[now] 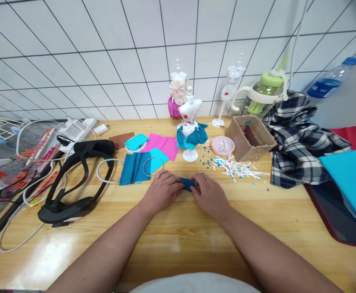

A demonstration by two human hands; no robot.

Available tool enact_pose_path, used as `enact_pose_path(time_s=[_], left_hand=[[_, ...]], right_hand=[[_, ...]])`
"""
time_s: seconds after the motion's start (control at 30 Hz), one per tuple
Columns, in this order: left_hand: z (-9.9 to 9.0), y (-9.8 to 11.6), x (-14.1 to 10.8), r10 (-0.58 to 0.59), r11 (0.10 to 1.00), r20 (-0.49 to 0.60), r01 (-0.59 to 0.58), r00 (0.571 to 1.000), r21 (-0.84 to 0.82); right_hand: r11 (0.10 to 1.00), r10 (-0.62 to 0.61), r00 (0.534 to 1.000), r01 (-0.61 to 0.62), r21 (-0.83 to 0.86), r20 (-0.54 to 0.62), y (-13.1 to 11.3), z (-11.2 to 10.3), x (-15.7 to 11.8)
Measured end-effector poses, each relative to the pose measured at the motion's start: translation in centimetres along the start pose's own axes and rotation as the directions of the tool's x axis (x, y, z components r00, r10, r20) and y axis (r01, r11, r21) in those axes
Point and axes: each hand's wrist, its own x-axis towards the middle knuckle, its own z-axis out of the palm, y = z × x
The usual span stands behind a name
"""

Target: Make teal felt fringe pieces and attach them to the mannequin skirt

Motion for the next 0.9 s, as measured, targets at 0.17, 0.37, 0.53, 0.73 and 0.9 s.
enact_pose_path(time_s=[0.17,0.37,0.53,0.73,0.9], left_hand=[[-0.1,0.0,0.0,-0.043,0.998,-0.024,0.042,0.999,-0.052],[-0.3,0.5,-0.3,-0.113,0.982,0.042,0.118,0.993,-0.147],[-0.3,0.7,-0.4,-0.169,0.975,0.096,0.181,0.981,-0.131],[-0.2,0.7,-0.2,-0.234,0.961,0.08,0.243,0.969,-0.133],[0.2,0.4,-0.2,-0.178,0.963,0.082,0.191,0.981,-0.189]], right_hand=[[0.976,-0.21,0.975,0.213,-0.038,0.077,0.4,-0.6,-0.3],[0.981,-0.175,0.978,0.182,-0.06,0.111,0.4,-0.1,-0.3],[0.998,-0.067,0.99,0.066,0.013,0.127,0.0,-0.1,-0.4],[1.0,0.017,0.992,-0.018,0.001,0.122,-0.8,0.0,-0.3],[0.995,0.038,0.994,-0.027,-0.101,0.103,-0.9,-0.1,-0.3]])
